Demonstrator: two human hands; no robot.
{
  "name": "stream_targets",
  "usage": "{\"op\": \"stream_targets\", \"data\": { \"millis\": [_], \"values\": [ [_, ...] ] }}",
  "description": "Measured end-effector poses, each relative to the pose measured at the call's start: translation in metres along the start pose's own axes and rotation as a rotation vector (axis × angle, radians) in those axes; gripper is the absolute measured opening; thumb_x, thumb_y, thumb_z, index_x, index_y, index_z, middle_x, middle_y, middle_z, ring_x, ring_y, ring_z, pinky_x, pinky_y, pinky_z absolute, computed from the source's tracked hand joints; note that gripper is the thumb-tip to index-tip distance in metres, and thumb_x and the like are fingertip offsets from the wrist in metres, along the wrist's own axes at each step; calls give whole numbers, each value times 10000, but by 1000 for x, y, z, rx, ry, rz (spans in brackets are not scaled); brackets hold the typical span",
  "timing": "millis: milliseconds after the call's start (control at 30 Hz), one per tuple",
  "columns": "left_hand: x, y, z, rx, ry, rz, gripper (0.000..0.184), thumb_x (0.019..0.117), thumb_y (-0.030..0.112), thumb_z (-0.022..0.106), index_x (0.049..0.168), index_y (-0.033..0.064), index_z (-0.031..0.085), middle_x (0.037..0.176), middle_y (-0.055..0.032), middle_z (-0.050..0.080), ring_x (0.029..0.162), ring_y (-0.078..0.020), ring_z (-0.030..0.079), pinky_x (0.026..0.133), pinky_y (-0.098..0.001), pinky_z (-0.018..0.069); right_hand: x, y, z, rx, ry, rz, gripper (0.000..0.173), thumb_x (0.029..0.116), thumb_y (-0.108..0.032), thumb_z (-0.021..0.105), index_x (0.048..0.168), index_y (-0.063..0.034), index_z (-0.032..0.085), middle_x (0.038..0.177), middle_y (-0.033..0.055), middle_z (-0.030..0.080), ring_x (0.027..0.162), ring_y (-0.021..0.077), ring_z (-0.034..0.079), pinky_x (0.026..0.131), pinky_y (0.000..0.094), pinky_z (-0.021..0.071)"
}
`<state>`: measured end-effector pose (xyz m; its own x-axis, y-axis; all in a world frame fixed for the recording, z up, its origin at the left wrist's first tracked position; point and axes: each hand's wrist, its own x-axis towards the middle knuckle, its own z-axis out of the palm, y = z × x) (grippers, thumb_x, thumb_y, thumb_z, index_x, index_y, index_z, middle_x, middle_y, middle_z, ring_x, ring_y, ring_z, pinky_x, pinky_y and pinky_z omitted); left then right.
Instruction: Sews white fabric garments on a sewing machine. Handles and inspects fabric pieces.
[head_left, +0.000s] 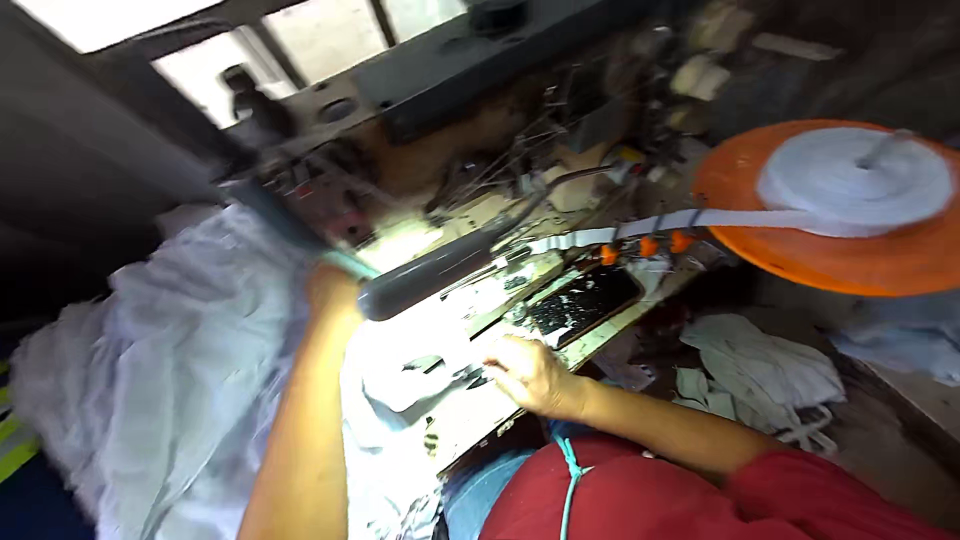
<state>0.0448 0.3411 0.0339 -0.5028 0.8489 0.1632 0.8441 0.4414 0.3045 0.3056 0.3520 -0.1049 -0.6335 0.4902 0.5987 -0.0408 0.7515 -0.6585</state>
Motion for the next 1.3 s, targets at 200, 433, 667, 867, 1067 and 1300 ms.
{"op": "stream_targets", "data": {
  "millis": [200, 433, 667, 867, 1067, 1300],
  "values": [
    [-19, -15, -9, -107, 133, 154, 405, 967, 226, 648, 1193, -110, 638, 1168, -325, 660, 1151, -443, 631, 1007, -597, 468, -17, -6, 8, -468, -192, -99, 147, 949, -9, 599, 1029, -25, 721, 1024, 130, 713, 1040, 299, 685, 893, 419, 561],
    [-76, 16, -51, 76, -219, 342, 312, 970, 163, 547, 1156, -62, 656, 835, -238, 654, 728, -384, 637, 658, -580, 493, -10, 4, 7, -340, -201, -132, 127, 963, -18, 572, 906, -3, 684, 931, 158, 695, 929, 324, 691, 816, 448, 566],
    [-78, 13, -50, -86, -59, 142, 106, 965, 18, 635, 1032, -53, 676, 836, -212, 664, 775, -361, 651, 737, -580, 514, 22, -40, -30, 420, -174, 107, 326, 1063, -101, 430, 876, 63, 641, 680, 69, 600, 561, 64, 557, 569, 199, 498],
    [-78, -7, -28, -560, 122, 146, 184, 948, 17, 586, 1132, 15, 582, 862, -45, 660, 614, -40, 571, 564, -206, 499, 96, -58, -30, -71, -154, 119, 238, 1031, -123, 481, 1007, 21, 669, 759, 105, 617, 701, 222, 631, 652, 386, 520],
    [-92, 1, -15, -394, 377, 208, 87, 906, 26, 661, 990, 5, 664, 732, -46, 608, 548, -51, 508, 516, -192, 442, 131, -70, -3, -345, -224, 142, 203, 997, -209, 592, 1063, -20, 628, 739, 122, 627, 666, 318, 665, 567, 484, 518],
    [-100, 4, -6, -233, 491, 325, 114, 836, 36, 680, 941, -8, 679, 829, -115, 652, 642, -177, 578, 578, -317, 472, 136, -74, 16, -396, -210, 191, 211, 1033, -232, 560, 1076, -27, 587, 727, 110, 599, 652, 300, 657, 541, 445, 510]
  ]
}}
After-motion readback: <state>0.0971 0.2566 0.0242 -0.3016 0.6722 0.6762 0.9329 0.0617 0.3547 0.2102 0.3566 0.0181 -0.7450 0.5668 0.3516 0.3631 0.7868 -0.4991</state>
